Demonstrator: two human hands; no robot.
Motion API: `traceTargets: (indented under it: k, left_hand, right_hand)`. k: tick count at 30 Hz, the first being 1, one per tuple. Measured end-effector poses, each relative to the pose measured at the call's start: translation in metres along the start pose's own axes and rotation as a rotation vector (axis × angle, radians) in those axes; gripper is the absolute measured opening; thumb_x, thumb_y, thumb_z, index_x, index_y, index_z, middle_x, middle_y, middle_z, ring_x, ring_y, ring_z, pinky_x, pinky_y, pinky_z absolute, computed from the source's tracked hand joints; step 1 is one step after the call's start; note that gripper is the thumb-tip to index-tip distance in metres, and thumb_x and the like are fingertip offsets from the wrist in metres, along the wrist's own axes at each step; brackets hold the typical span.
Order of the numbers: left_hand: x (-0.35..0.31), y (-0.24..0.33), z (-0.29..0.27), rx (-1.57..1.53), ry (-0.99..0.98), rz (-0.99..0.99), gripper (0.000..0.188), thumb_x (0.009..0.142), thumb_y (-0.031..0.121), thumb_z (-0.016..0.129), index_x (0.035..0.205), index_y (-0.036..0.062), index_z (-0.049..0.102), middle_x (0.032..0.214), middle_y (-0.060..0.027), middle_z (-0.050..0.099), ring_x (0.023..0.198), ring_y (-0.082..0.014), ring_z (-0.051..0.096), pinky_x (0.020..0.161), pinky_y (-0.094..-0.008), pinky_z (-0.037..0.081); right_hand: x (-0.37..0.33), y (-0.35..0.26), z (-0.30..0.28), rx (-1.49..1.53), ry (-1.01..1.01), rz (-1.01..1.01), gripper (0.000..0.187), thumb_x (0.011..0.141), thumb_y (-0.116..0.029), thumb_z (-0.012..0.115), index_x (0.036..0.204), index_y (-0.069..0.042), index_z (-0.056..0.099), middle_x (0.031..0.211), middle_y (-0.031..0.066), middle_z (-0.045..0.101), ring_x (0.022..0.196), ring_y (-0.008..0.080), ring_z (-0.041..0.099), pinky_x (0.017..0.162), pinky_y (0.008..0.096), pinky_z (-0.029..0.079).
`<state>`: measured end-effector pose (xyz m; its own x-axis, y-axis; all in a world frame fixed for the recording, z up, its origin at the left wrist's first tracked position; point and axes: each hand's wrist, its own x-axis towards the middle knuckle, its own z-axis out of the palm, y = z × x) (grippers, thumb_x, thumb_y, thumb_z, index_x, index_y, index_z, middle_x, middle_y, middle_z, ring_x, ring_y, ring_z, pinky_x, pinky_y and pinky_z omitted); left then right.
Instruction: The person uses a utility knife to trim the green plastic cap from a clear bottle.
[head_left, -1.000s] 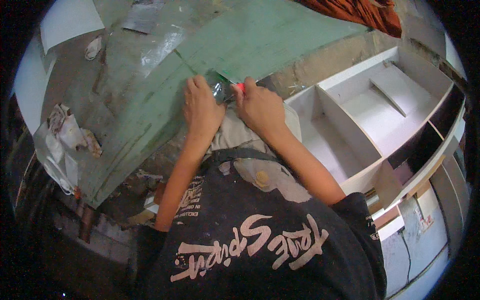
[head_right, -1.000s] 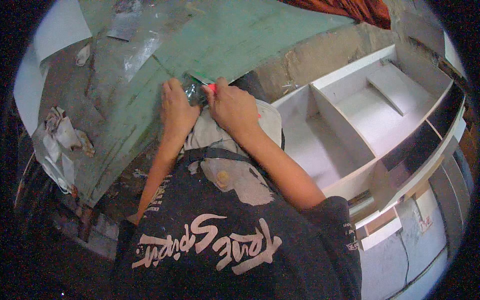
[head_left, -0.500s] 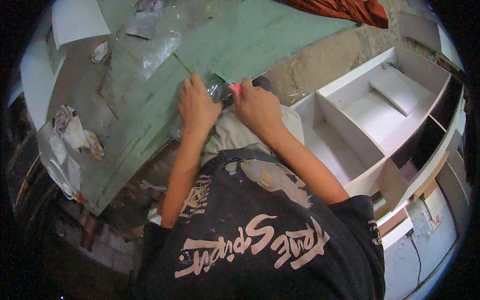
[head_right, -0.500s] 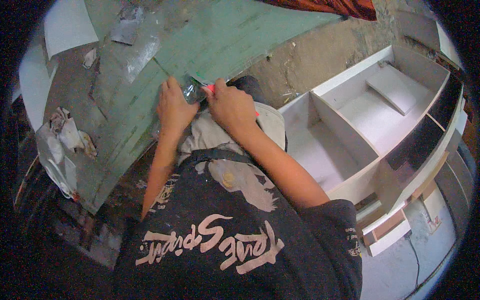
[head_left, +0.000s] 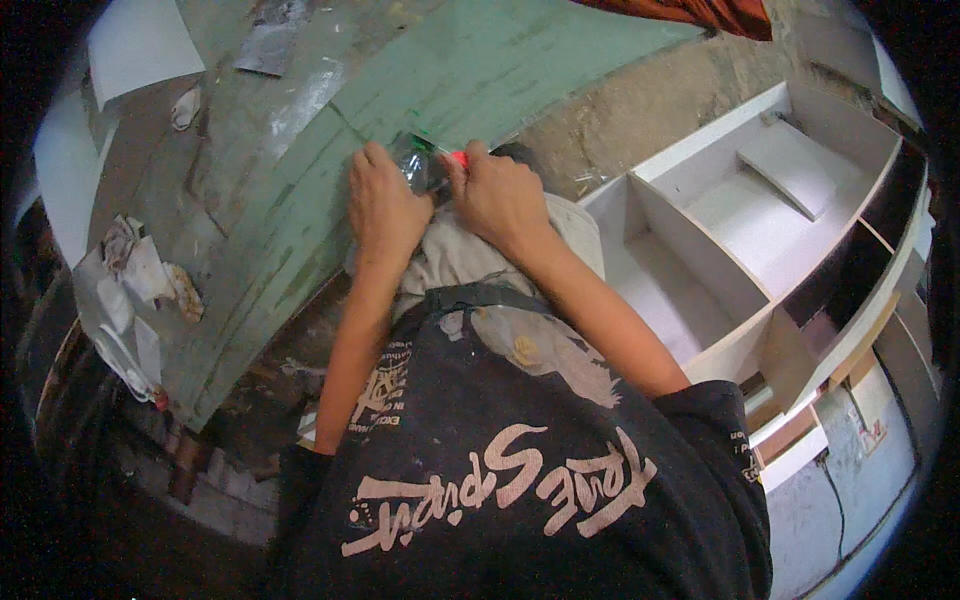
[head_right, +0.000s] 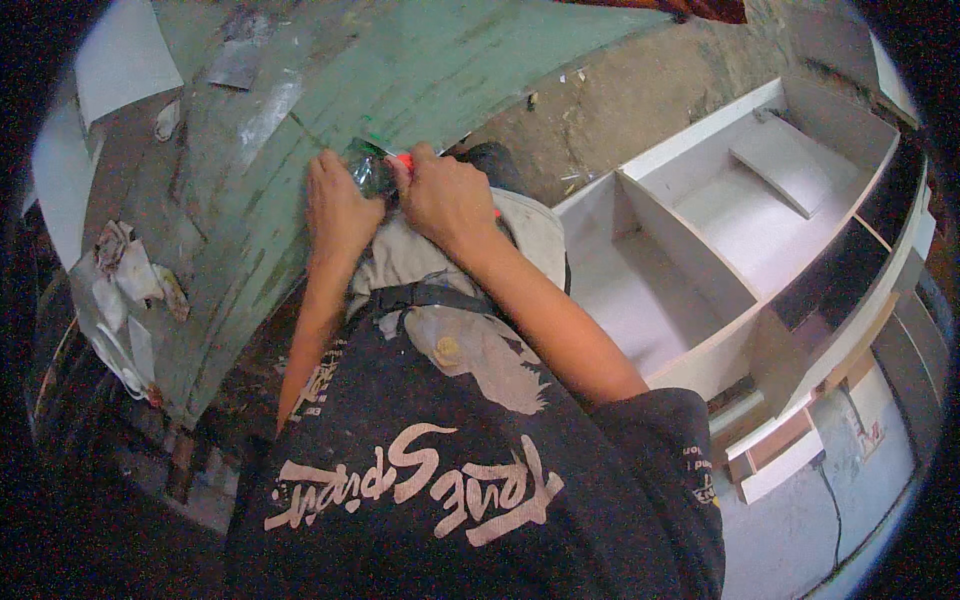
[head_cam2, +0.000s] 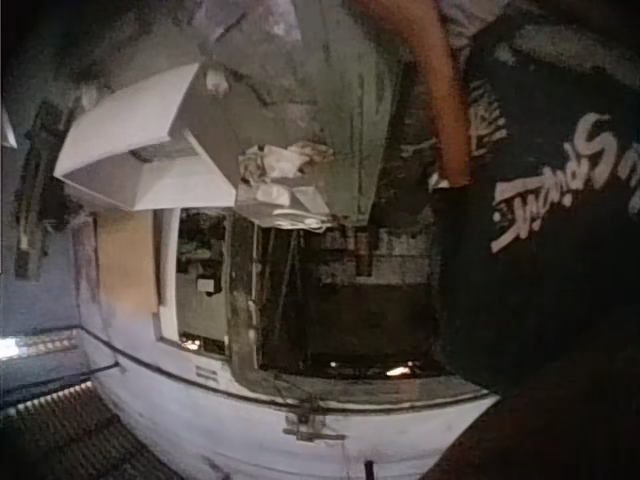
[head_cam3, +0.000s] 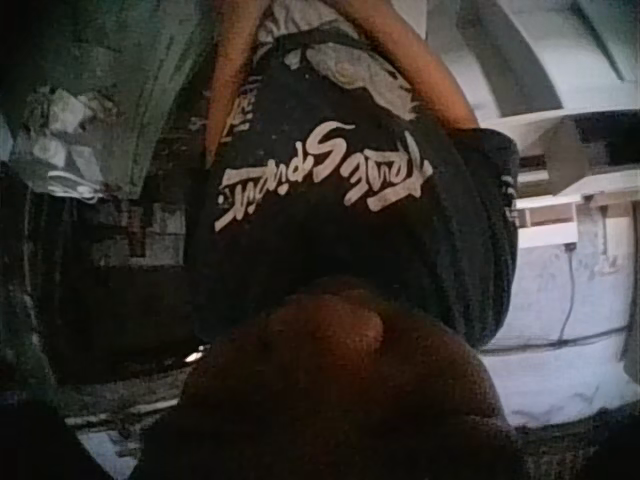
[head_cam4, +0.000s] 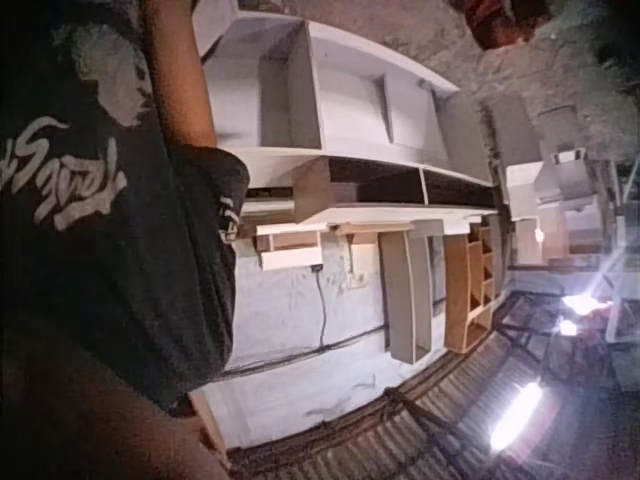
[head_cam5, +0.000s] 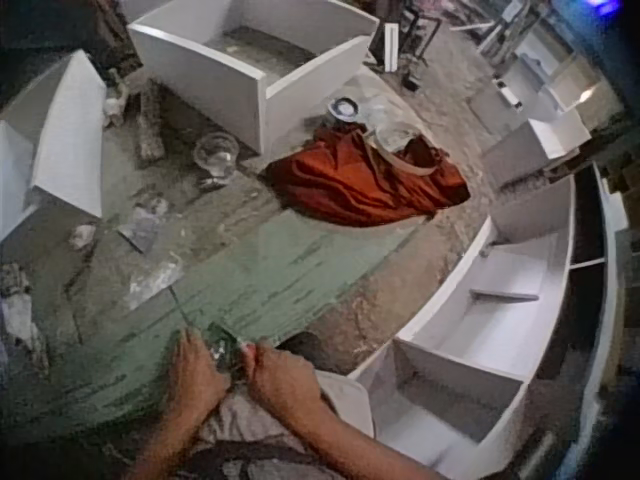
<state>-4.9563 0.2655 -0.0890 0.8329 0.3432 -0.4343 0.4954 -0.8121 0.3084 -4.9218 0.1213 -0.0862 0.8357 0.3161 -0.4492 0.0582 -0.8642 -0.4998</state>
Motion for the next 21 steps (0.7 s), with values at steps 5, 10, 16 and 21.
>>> traceTargets:
  k: [5, 10, 16, 21]
  left_hand:
    - [-0.001, 0.002, 0.001, 0.017, 0.04, -0.01, 0.061, 0.066, 0.008, 0.083, 0.112, -0.0015, 0.044, 0.116, -0.0236, 0.052, 0.112, -0.0441, 0.054, 0.091, -0.0506, 0.049]
    - [0.004, 0.0, -0.001, -0.008, -0.014, -0.033, 0.06, 0.066, 0.008, 0.082, 0.113, -0.0007, 0.045, 0.118, -0.0233, 0.052, 0.114, -0.0437, 0.054, 0.092, -0.0503, 0.049]
    - [0.007, -0.001, -0.011, -0.001, -0.025, 0.017, 0.06, 0.067, 0.011, 0.083, 0.114, 0.0, 0.047, 0.117, -0.0215, 0.054, 0.113, -0.0421, 0.054, 0.091, -0.0489, 0.049]
    - [-0.007, -0.008, -0.027, 0.048, -0.003, 0.165, 0.064, 0.074, 0.027, 0.083, 0.123, 0.0004, 0.05, 0.117, -0.0194, 0.054, 0.111, -0.0385, 0.054, 0.09, -0.0475, 0.049]
  right_hand:
    - [0.006, -0.004, -0.003, 0.085, -0.018, 0.051, 0.051, 0.101, -0.046, 0.044, 0.089, 0.0, 0.06, 0.076, 0.0283, 0.066, 0.074, 0.0482, 0.066, 0.068, 0.0573, 0.052]
    - [0.022, 0.004, -0.009, 0.218, -0.141, 0.076, 0.06, 0.103, -0.049, 0.038, 0.089, 0.002, 0.065, 0.086, 0.0305, 0.066, 0.087, 0.0515, 0.063, 0.08, 0.0579, 0.049]
    - [0.007, -0.001, -0.019, 0.214, -0.156, 0.113, 0.057, 0.103, -0.045, 0.04, 0.088, 0.003, 0.068, 0.085, 0.0318, 0.067, 0.083, 0.0496, 0.066, 0.078, 0.0582, 0.051]
    - [0.006, -0.005, -0.021, 0.289, -0.238, 0.186, 0.055, 0.104, -0.044, 0.04, 0.089, 0.003, 0.063, 0.087, 0.0323, 0.065, 0.086, 0.0526, 0.061, 0.08, 0.0576, 0.048]
